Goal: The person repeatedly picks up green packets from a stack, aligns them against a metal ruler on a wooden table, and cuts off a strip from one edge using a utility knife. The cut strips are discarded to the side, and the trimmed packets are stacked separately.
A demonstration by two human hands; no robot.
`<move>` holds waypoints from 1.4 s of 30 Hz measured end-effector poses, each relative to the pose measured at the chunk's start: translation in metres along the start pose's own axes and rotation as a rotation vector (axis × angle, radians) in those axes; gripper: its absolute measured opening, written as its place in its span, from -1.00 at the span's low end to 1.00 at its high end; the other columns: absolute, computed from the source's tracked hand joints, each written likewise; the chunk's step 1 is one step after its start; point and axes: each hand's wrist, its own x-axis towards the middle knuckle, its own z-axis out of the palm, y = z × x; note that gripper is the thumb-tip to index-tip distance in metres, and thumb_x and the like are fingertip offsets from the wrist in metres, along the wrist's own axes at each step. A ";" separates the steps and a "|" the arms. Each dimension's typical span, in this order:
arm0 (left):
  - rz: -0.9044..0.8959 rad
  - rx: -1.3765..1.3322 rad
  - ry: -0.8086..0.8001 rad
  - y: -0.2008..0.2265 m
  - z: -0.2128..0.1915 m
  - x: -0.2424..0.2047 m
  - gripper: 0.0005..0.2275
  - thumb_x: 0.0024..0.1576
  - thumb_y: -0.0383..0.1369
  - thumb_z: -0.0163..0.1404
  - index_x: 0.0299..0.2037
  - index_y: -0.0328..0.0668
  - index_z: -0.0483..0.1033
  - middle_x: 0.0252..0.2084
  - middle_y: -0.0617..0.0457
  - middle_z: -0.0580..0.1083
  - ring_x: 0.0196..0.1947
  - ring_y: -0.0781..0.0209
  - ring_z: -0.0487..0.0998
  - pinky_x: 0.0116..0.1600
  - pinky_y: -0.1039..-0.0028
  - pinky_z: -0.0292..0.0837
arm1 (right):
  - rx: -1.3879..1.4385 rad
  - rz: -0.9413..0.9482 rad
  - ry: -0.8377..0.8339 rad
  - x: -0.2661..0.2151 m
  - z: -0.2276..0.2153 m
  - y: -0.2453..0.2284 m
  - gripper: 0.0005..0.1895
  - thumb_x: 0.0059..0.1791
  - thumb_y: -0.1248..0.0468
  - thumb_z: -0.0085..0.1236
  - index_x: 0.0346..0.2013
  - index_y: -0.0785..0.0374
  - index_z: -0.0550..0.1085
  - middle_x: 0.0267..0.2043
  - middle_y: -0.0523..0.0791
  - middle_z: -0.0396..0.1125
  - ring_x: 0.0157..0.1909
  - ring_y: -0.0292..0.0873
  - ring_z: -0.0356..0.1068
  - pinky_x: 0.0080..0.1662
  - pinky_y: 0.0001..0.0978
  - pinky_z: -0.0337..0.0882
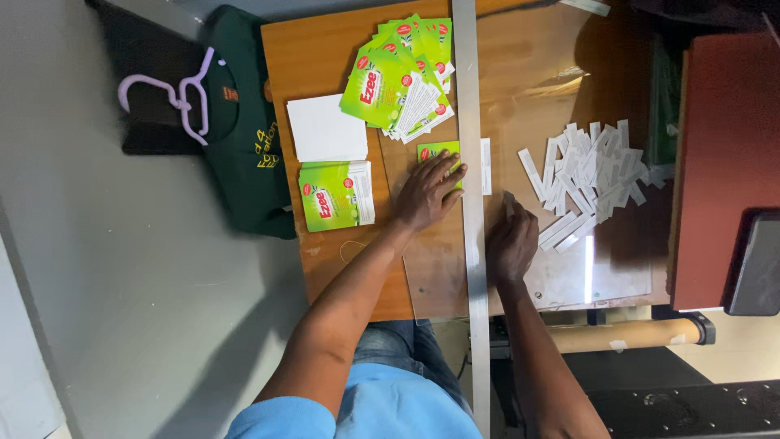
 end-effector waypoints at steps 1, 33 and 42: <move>0.001 0.001 0.000 0.000 0.000 0.000 -0.66 0.25 -0.16 0.01 0.19 -0.02 0.48 0.21 -0.11 0.40 0.33 -0.11 0.34 0.36 0.11 0.26 | 0.001 0.000 0.001 -0.002 0.002 0.004 -0.75 0.18 0.35 -0.20 0.16 0.23 0.29 -0.10 0.05 0.25 -0.16 0.23 0.40 -0.25 0.03 0.44; -0.215 -0.012 -0.205 0.006 0.050 0.009 -0.11 -0.24 0.30 0.15 0.17 -0.22 0.30 0.25 -0.21 0.28 0.39 -0.22 0.17 0.46 0.09 0.09 | -0.071 0.080 -0.454 0.142 0.062 -0.007 -0.63 -0.12 0.37 0.08 -0.06 0.05 0.62 -0.41 0.13 0.44 -0.32 0.35 0.44 -0.29 0.20 0.42; -0.196 0.190 -0.042 0.006 0.070 0.013 -0.42 -0.23 0.14 0.23 -0.15 -0.01 0.37 0.15 -0.02 0.41 0.19 -0.15 0.42 0.16 0.02 0.38 | -0.159 0.256 -0.613 0.071 0.015 -0.032 -0.62 -0.02 0.34 0.02 0.06 0.06 0.59 -0.32 0.20 0.48 -0.29 0.27 0.50 -0.24 0.01 0.44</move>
